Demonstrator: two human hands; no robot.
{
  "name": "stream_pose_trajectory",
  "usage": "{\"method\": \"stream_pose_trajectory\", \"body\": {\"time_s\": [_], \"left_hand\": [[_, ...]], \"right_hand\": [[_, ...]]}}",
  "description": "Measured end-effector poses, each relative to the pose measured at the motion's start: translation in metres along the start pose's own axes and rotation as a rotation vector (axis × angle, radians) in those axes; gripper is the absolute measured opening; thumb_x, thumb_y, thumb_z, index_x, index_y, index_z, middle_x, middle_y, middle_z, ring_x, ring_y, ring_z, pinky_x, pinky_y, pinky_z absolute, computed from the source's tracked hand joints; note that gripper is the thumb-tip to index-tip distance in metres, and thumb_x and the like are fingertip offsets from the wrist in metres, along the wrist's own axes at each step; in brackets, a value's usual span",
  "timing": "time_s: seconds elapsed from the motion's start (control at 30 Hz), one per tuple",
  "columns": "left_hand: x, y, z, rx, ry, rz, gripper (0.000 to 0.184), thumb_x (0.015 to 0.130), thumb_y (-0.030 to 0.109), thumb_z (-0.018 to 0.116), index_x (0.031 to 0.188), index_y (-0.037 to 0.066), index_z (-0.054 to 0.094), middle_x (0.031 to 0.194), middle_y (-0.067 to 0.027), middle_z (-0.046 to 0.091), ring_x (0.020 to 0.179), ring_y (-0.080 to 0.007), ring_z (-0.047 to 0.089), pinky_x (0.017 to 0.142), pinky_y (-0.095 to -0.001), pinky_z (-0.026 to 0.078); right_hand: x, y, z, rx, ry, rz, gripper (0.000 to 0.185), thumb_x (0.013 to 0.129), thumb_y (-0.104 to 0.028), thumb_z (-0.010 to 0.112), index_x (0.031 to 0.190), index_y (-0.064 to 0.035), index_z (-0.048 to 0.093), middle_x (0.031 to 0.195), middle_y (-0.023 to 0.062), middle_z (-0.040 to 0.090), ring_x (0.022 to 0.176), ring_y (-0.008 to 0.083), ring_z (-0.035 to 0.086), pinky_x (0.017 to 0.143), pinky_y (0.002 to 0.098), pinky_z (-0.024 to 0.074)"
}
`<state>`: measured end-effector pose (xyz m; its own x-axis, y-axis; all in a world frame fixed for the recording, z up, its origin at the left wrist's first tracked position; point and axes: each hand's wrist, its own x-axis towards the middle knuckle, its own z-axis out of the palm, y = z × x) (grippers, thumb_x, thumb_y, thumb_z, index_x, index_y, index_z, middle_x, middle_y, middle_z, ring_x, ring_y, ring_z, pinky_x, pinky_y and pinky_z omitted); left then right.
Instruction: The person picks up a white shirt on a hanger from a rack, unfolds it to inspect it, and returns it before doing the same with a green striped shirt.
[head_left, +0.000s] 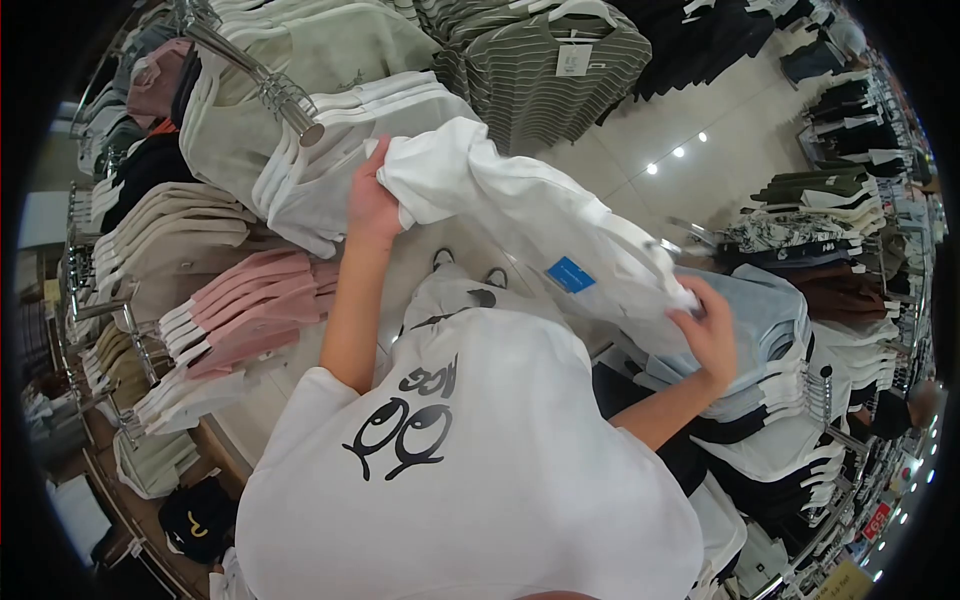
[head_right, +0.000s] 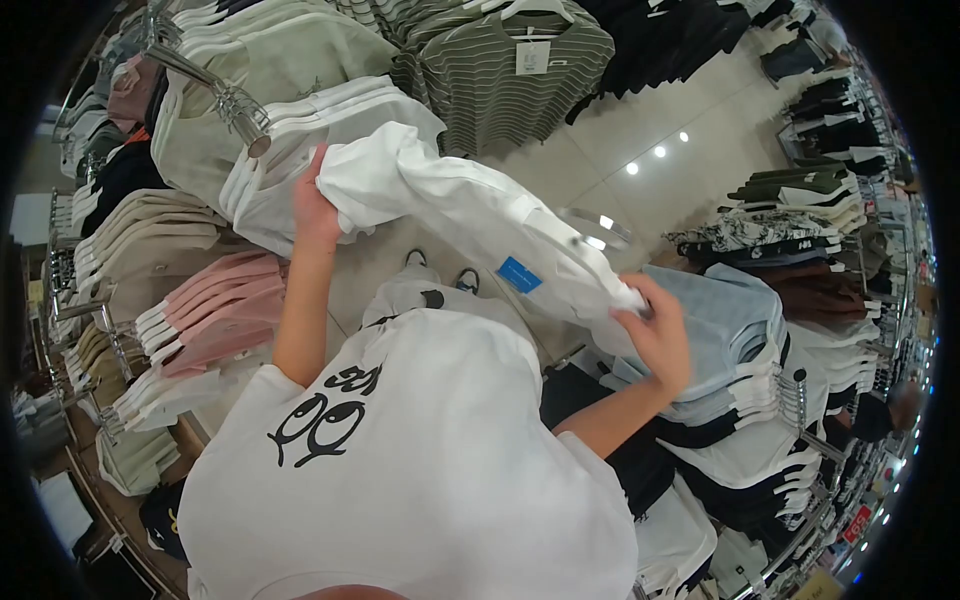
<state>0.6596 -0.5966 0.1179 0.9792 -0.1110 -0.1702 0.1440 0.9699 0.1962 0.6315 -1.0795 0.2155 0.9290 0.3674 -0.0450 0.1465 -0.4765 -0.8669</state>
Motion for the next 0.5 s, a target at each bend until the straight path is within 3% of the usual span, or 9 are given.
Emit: {"method": "stream_pose_trajectory", "body": {"time_s": [0.07,0.2,0.27,0.3,0.37,0.5], "left_hand": [[0.002,-0.006,0.013,0.054,-0.002,-0.108,0.049,0.103,0.035,0.049,0.128,-0.007,0.055,0.133,-0.0209,0.061,0.122,-0.0362,0.060,0.111,-0.0491,0.042],[0.001,0.002,0.020,0.285,0.091,-0.086,0.042,0.098,0.024,0.054,0.127,-0.005,0.057,0.125,-0.0167,0.065,0.116,-0.0312,0.062,0.105,-0.0443,0.045],[-0.006,0.023,0.033,1.314,-0.075,-0.307,0.042,0.088,0.015,0.059,0.126,-0.005,0.057,0.114,-0.0113,0.066,0.105,-0.0256,0.061,0.096,-0.0370,0.046],[-0.007,0.032,0.044,1.314,-0.066,-0.303,0.042,0.088,0.015,0.059,0.126,-0.005,0.057,0.114,-0.0113,0.066,0.105,-0.0256,0.061,0.096,-0.0370,0.046],[-0.006,0.050,0.064,1.935,-0.118,-0.593,0.055,0.079,0.001,0.058,0.133,-0.005,0.055,0.128,-0.0123,0.061,0.124,-0.0215,0.053,0.107,-0.0331,0.039],[-0.011,0.077,0.060,2.028,-0.247,-0.544,0.053,0.080,-0.005,0.056,0.133,-0.005,0.055,0.131,-0.0086,0.060,0.124,-0.0201,0.052,0.107,-0.0328,0.039]], "right_hand": [[0.011,0.017,0.018,-0.050,0.074,0.119,0.033,0.073,0.002,0.078,0.104,0.0001,0.067,0.089,0.0047,0.068,0.080,0.0122,0.062,0.073,0.0264,0.0491],[0.029,0.054,0.056,-0.150,0.162,0.167,0.026,0.075,-0.003,0.082,0.095,-0.0009,0.066,0.081,0.0016,0.066,0.076,0.0094,0.059,0.069,0.0248,0.0471],[0.033,0.067,0.073,0.093,0.205,0.160,0.023,0.074,-0.004,0.085,0.088,-0.0009,0.066,0.077,-0.0019,0.064,0.072,0.0076,0.056,0.066,0.0235,0.0448],[0.034,0.065,0.078,0.095,0.197,0.157,0.023,0.074,-0.004,0.085,0.088,-0.0009,0.066,0.077,-0.0019,0.064,0.072,0.0076,0.056,0.066,0.0235,0.0448],[0.038,0.063,0.085,0.222,0.164,0.136,0.022,0.074,-0.002,0.085,0.087,-0.0017,0.067,0.078,-0.0033,0.063,0.072,0.0062,0.054,0.065,0.0232,0.0436],[0.043,0.067,0.087,0.237,0.111,0.127,0.024,0.072,-0.001,0.086,0.087,-0.0016,0.067,0.079,-0.0037,0.064,0.073,0.0061,0.055,0.066,0.0235,0.0446]]}}
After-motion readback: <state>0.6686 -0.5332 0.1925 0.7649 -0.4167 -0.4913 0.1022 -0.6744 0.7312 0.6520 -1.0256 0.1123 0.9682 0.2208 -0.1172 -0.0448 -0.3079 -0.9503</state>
